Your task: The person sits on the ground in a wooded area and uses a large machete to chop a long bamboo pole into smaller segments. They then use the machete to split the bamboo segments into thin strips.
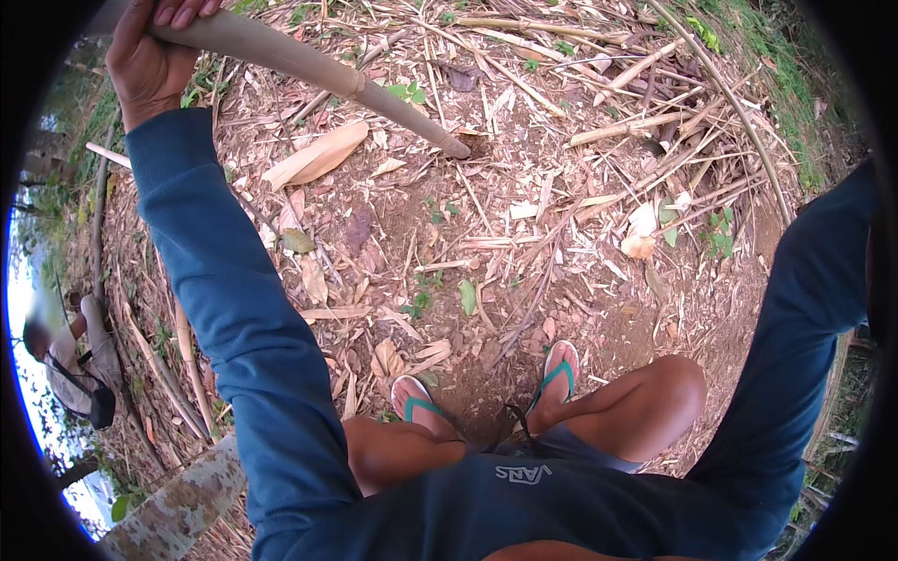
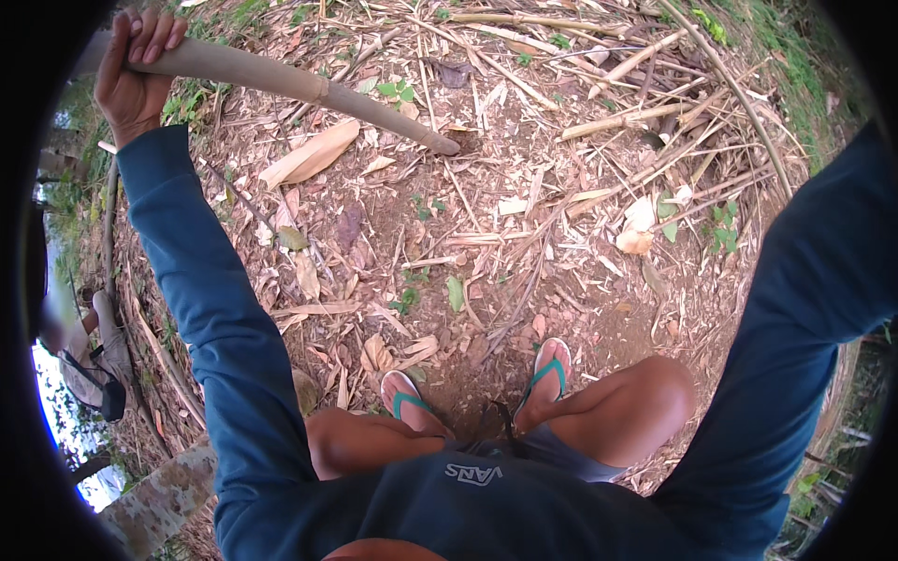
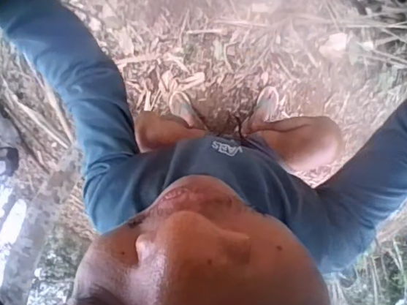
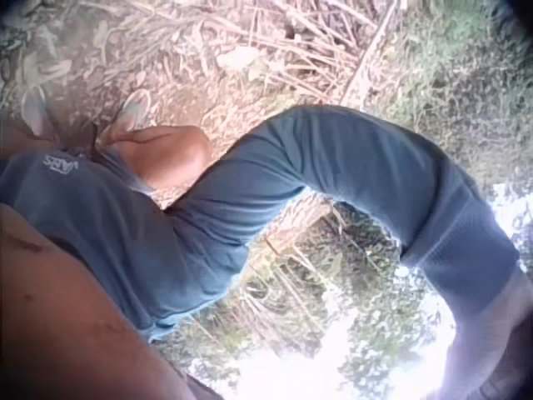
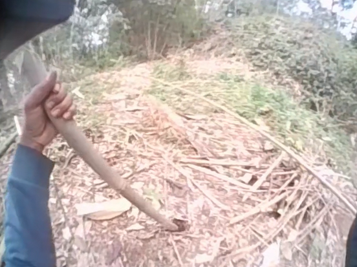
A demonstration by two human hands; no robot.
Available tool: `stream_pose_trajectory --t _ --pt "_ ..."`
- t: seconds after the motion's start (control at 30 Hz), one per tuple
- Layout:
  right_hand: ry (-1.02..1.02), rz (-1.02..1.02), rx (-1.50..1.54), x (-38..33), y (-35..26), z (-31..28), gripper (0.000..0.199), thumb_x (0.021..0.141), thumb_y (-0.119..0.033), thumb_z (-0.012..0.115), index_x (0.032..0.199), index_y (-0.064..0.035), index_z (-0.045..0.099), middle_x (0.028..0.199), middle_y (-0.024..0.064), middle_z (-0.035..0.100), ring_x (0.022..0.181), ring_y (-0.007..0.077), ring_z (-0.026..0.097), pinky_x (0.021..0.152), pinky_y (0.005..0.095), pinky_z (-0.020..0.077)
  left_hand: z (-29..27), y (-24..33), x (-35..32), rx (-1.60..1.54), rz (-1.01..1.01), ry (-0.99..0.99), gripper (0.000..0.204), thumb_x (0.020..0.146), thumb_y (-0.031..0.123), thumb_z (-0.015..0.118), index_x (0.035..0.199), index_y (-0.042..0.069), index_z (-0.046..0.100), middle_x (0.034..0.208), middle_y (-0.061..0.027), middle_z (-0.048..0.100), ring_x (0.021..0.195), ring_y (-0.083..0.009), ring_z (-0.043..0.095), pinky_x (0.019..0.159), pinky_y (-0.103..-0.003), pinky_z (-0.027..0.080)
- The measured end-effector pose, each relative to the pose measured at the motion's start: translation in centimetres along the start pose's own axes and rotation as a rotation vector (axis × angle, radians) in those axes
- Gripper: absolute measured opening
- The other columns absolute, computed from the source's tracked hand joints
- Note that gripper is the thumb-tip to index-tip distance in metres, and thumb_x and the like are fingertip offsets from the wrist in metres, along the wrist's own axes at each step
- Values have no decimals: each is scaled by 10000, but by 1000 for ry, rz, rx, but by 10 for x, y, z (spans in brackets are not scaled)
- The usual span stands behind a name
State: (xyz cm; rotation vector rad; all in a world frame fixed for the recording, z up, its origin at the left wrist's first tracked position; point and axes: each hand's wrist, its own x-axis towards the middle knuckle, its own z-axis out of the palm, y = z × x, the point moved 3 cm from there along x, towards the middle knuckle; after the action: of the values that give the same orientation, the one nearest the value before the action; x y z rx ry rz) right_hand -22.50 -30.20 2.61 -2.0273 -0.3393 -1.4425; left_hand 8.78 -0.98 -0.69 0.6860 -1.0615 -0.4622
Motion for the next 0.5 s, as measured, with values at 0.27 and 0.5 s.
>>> stream_pose_trajectory --t 0.27,0.5 --pt "-329 1437 260 -453 83 203 411 822 -195 717 1122 25 541 1039 110 556 913 201 527 806 324 453 73 -23 -28 290 73 345 247 958 246 626 859 33 551 633 14 451 573 -110 470 609 -303 433" --pt "-28 1754 631 -416 49 196 294 798 -106 729 999 15 552 697 74 586 486 175 555 458 335 484 93 -28 -72 401 268 913 283 913 239 714 800 55 533 621 -16 474 584 -133 496 600 -324 465"
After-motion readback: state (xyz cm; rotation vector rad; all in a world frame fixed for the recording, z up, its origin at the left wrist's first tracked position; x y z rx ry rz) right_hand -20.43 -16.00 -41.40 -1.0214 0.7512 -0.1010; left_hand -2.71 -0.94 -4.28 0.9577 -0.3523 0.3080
